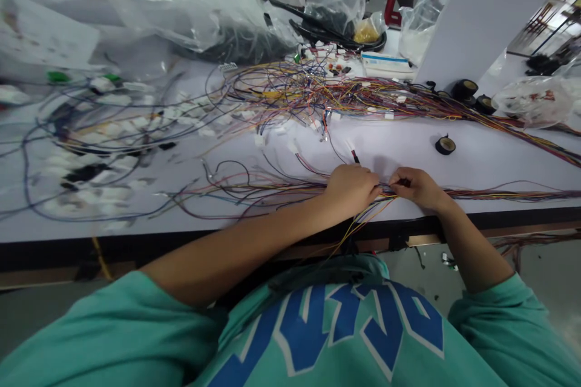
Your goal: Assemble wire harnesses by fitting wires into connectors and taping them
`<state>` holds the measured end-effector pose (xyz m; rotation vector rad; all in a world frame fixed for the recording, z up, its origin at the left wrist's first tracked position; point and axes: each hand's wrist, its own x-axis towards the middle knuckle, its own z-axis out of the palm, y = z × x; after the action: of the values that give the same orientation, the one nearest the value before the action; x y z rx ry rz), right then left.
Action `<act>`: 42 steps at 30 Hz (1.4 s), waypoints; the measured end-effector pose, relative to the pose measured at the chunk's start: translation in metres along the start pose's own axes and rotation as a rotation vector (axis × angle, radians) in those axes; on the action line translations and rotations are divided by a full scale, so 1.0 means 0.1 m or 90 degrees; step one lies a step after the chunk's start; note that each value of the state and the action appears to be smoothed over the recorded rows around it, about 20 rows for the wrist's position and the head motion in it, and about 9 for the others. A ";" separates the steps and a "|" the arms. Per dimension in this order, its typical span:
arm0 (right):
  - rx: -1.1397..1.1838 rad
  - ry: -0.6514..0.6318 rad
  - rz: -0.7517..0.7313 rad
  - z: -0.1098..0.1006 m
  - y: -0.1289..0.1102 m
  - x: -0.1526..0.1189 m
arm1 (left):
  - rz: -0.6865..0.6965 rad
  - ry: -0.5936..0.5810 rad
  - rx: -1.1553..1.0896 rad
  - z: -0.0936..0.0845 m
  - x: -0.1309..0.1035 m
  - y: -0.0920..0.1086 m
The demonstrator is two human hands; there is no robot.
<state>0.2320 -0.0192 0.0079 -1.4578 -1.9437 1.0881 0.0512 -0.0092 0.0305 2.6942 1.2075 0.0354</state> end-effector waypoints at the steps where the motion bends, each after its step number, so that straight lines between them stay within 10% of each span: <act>1: 0.014 -0.001 0.006 0.00 -0.01 0.00 | -0.011 -0.007 -0.022 0.02 0.04 0.00; 27: 0.164 -0.022 0.135 -0.07 -0.10 0.00 | -0.069 -0.052 -0.077 -0.01 0.13 0.06; 42: -0.231 0.044 -0.154 0.06 -0.06 -0.08 | -0.122 -0.149 -0.291 -0.10 0.26 -0.04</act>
<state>0.2268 -0.0295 0.0103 -1.3650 -2.2803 0.5918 0.0644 0.0144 0.0385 2.1198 1.2070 -0.0280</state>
